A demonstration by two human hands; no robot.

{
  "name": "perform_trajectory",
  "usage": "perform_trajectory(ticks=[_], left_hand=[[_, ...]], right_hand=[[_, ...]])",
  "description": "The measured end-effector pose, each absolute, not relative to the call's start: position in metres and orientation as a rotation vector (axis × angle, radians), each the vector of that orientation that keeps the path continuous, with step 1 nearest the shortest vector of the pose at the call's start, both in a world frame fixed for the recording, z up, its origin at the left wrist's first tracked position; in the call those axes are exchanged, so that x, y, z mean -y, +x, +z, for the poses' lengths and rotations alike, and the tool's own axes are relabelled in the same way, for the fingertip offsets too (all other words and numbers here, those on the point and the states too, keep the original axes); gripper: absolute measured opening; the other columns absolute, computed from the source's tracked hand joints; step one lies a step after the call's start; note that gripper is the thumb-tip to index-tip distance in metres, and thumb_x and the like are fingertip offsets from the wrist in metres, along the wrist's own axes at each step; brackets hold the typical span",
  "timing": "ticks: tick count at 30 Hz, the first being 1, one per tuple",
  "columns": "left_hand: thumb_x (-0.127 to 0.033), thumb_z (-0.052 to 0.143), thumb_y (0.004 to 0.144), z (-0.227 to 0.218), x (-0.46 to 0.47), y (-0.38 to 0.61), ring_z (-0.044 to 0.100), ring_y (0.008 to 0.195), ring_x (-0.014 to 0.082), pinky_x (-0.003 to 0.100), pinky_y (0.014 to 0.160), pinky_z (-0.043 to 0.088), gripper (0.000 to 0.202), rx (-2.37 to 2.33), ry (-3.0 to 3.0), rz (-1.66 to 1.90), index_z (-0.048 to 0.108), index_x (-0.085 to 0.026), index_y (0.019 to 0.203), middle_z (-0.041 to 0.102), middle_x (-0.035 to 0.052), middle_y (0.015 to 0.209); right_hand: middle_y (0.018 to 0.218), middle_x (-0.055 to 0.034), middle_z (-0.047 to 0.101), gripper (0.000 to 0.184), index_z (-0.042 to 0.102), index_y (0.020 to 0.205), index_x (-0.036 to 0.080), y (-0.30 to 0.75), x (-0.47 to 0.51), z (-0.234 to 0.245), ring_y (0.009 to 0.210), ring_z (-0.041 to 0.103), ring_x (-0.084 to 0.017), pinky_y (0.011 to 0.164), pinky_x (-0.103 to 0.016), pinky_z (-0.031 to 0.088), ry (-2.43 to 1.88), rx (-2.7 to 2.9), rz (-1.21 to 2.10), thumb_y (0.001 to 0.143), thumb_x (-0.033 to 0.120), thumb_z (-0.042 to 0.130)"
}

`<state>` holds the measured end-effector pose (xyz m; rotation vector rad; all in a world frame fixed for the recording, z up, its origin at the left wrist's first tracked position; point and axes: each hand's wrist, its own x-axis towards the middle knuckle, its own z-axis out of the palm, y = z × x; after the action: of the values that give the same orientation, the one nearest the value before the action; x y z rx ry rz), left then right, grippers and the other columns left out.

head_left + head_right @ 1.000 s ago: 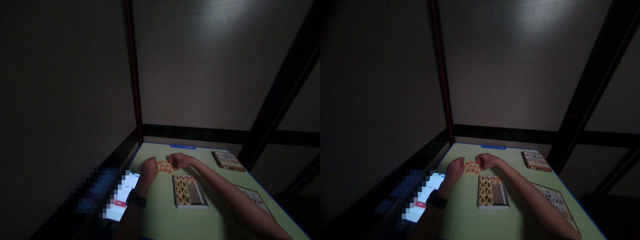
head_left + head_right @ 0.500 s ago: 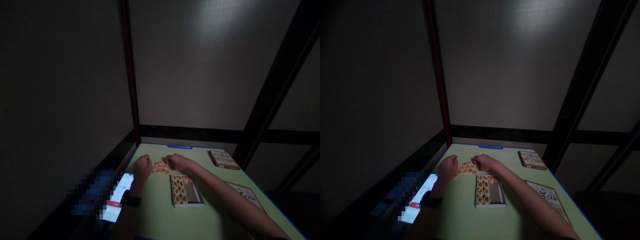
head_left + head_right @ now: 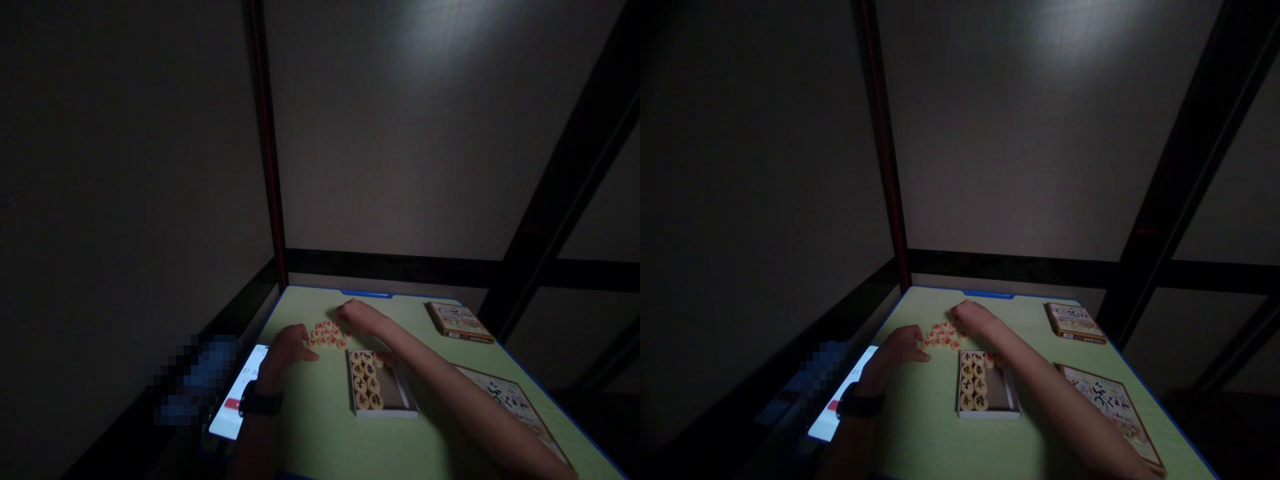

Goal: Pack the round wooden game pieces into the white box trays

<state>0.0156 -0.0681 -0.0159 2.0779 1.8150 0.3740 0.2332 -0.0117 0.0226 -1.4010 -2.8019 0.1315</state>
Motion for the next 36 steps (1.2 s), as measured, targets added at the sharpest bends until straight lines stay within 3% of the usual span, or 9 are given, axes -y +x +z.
perform_trajectory(ticks=[8, 15, 24, 29, 36], left_hand=[[-0.018, 0.076, 0.062, -0.015, 0.065, 0.014, 0.063, 0.085, 0.0178, 0.024, 0.07, 0.045, 0.02, -1.733, 2.058, 0.316, 0.066, -0.019, 0.079, 0.068, 0.0001, 0.088], [-0.013, 0.074, 0.061, -0.018, 0.064, 0.01, 0.063, 0.086, 0.0172, 0.024, 0.073, 0.047, 0.022, -1.697, 2.048, 0.351, 0.068, -0.018, 0.081, 0.068, 0.0006, 0.093], [-0.008, 0.07, 0.055, -0.031, 0.058, 0.005, 0.065, 0.082, 0.0178, 0.024, 0.07, 0.048, 0.032, -1.652, 1.934, 0.376, 0.068, -0.019, 0.085, 0.068, -0.0013, 0.087], [-0.01, 0.073, 0.057, -0.027, 0.06, 0.007, 0.065, 0.083, 0.0184, 0.024, 0.07, 0.048, 0.03, -1.672, 1.989, 0.371, 0.068, -0.017, 0.085, 0.068, 0.0004, 0.091], [-0.014, 0.074, 0.06, -0.023, 0.061, 0.009, 0.065, 0.085, 0.0193, 0.025, 0.073, 0.047, 0.025, -1.669, 2.012, 0.38, 0.069, -0.017, 0.084, 0.07, 0.0019, 0.091]], right_hand=[[0.092, -0.0085, 0.078, 0.027, 0.078, 0.097, 0.017, 0.215, -0.01, 0.019, 0.088, 0.069, -0.022, 0.07, -0.024, 0.044, -1.416, 2.792, 0.19, 0.074, 0.008, 0.066], [0.095, -0.0026, 0.078, 0.033, 0.078, 0.102, 0.024, 0.209, -0.017, 0.013, 0.091, 0.07, -0.02, 0.073, -0.022, 0.045, -1.38, 2.858, 0.232, 0.073, 0.012, 0.068], [0.102, -0.0126, 0.076, 0.032, 0.074, 0.103, 0.018, 0.209, -0.012, 0.013, 0.092, 0.069, -0.025, 0.07, -0.026, 0.044, -1.408, 2.87, 0.112, 0.075, 0.009, 0.062], [0.103, -0.008, 0.076, 0.028, 0.073, 0.104, 0.019, 0.194, -0.008, 0.02, 0.096, 0.067, -0.019, 0.075, -0.022, 0.042, -1.293, 2.873, 0.093, 0.082, 0.011, 0.058], [0.097, -0.0062, 0.077, 0.023, 0.076, 0.099, 0.02, 0.175, -0.001, 0.015, 0.089, 0.069, -0.02, 0.071, -0.023, 0.044, -1.248, 2.998, 0.101, 0.079, 0.018, 0.065]])
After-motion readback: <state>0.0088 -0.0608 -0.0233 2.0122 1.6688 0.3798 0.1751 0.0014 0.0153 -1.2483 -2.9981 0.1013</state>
